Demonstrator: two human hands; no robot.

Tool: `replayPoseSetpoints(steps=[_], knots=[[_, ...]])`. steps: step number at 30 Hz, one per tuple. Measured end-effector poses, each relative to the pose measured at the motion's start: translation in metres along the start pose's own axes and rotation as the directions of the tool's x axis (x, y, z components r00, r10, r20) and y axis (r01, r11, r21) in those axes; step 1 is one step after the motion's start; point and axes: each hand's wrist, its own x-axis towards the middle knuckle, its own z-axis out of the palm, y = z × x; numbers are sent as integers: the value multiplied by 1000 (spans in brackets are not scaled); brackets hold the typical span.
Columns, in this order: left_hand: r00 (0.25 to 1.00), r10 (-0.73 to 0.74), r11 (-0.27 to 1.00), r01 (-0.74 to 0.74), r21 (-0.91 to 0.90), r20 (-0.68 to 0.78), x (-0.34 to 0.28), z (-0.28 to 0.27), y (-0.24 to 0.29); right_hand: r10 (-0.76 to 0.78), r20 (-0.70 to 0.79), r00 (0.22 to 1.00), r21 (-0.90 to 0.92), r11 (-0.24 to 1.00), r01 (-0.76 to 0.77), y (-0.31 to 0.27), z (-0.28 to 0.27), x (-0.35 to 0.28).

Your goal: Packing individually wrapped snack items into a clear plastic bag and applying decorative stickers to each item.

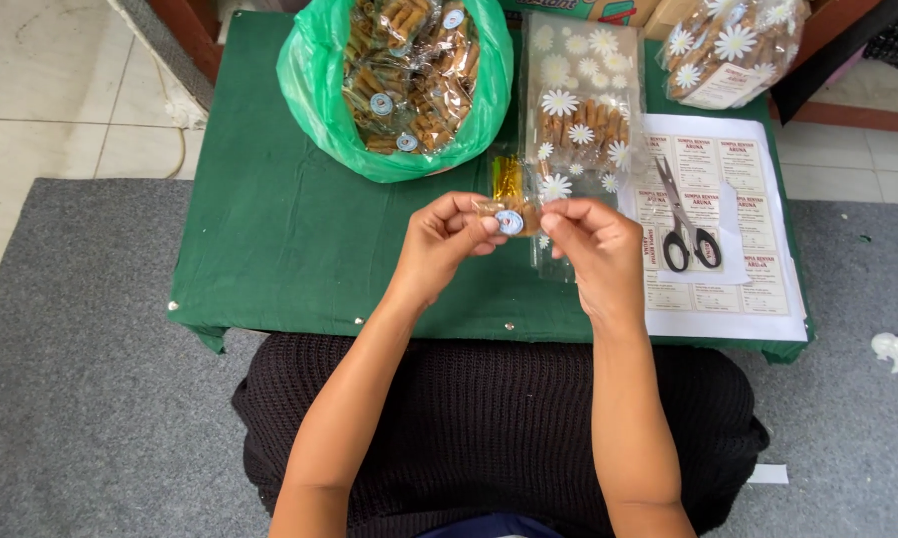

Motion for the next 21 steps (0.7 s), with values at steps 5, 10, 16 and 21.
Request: replayPoseSetpoints(steps=[5, 10, 16, 21], knots=[[993, -54, 997, 48, 53, 106, -16, 14, -16, 68, 58, 996, 52, 996, -71, 8, -29, -36], [989, 59, 942, -101, 319, 138, -21, 18, -7, 6, -47, 999, -105, 994, -11, -8, -55, -69], [949, 246, 732, -317, 603, 200, -37, 31, -4, -60, -105, 993, -396, 918, 14, 3, -84, -102], [843, 379, 446, -528, 723, 382, -50, 48, -10, -48, -135, 990, -405, 914, -11, 10, -75, -109]])
